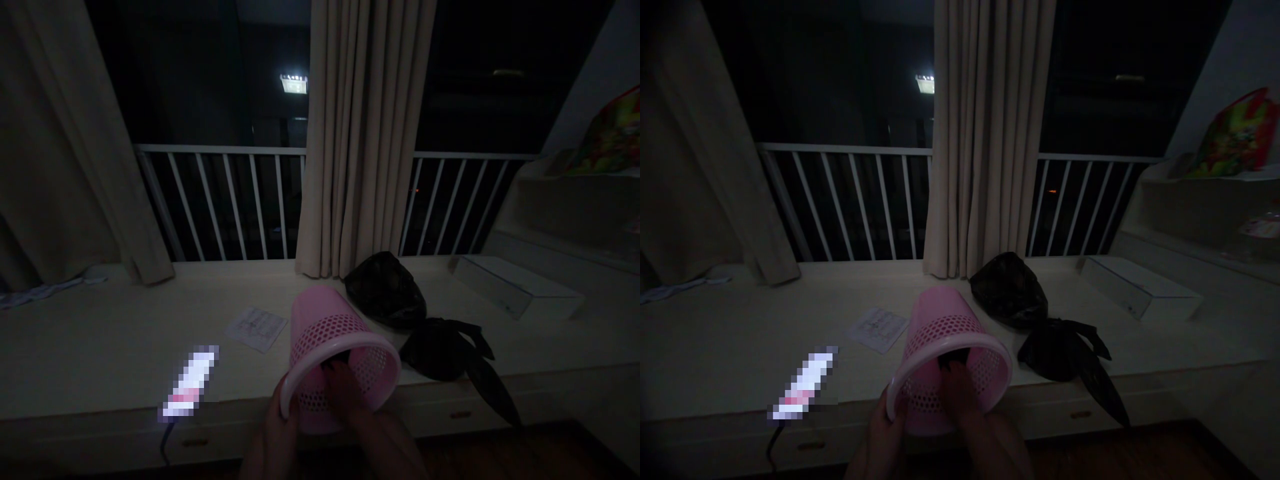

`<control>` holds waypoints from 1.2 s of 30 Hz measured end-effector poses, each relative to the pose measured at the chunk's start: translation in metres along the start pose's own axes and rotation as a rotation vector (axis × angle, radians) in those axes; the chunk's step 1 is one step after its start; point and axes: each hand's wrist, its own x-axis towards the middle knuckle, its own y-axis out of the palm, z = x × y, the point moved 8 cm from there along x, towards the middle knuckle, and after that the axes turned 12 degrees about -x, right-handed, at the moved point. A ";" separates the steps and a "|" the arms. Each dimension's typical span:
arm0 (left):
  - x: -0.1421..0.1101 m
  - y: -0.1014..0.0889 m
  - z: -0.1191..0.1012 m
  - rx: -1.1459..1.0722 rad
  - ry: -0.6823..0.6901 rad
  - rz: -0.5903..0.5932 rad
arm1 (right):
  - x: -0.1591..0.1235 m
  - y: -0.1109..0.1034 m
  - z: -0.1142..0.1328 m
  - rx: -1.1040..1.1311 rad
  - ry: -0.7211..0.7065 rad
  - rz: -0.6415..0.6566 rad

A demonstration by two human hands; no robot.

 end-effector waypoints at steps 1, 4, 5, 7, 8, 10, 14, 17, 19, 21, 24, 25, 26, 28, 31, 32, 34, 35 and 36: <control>0.000 0.001 0.000 0.004 -0.014 0.011 | 0.000 0.000 0.000 0.001 -0.006 0.003; -0.001 0.002 0.004 0.024 -0.078 0.040 | 0.002 0.004 -0.001 0.000 -0.015 0.009; -0.001 0.001 0.004 0.033 -0.087 0.040 | 0.002 0.006 -0.001 -0.004 -0.016 0.005; -0.001 0.001 0.005 0.058 -0.104 0.052 | 0.003 0.007 -0.003 -0.017 -0.012 -0.018; 0.000 0.002 0.005 0.069 -0.110 0.056 | 0.003 0.007 -0.003 -0.022 -0.012 -0.029; 0.000 0.003 0.004 0.078 -0.117 0.067 | 0.002 0.005 -0.003 -0.023 -0.016 -0.047; 0.000 0.005 -0.001 0.044 -0.106 0.043 | 0.000 0.002 -0.002 -0.019 -0.008 -0.022; 0.000 0.005 -0.001 0.044 -0.094 0.063 | 0.000 0.001 -0.002 -0.010 0.000 -0.015; 0.001 0.006 0.002 0.059 -0.094 0.090 | 0.001 0.000 -0.002 -0.003 -0.005 -0.017; 0.001 0.007 0.006 0.055 -0.088 0.093 | 0.001 0.000 -0.001 -0.003 -0.012 -0.017; 0.002 0.009 0.010 0.004 -0.061 0.086 | 0.000 -0.002 -0.001 -0.001 -0.016 -0.017; 0.001 0.010 0.010 -0.009 -0.056 0.091 | 0.000 -0.002 -0.001 0.001 -0.011 -0.013; 0.001 0.011 0.010 -0.018 -0.052 0.094 | 0.000 -0.002 -0.001 0.003 -0.008 -0.007; 0.000 0.011 0.009 -0.034 -0.040 0.086 | 0.000 -0.001 0.000 -0.003 -0.009 0.002; -0.001 0.010 0.006 -0.042 -0.028 0.071 | 0.002 -0.001 0.001 -0.019 -0.034 -0.020; -0.001 0.009 0.005 -0.044 -0.028 0.064 | 0.002 -0.001 0.002 -0.021 -0.039 -0.024; -0.001 0.007 0.005 -0.053 -0.038 0.047 | 0.002 -0.001 0.001 -0.021 -0.037 -0.023; -0.001 0.006 0.006 -0.061 -0.047 0.033 | 0.003 -0.001 0.000 -0.021 -0.033 -0.020; 0.000 0.005 0.007 -0.069 -0.057 0.019 | 0.003 -0.001 0.000 -0.024 -0.028 -0.013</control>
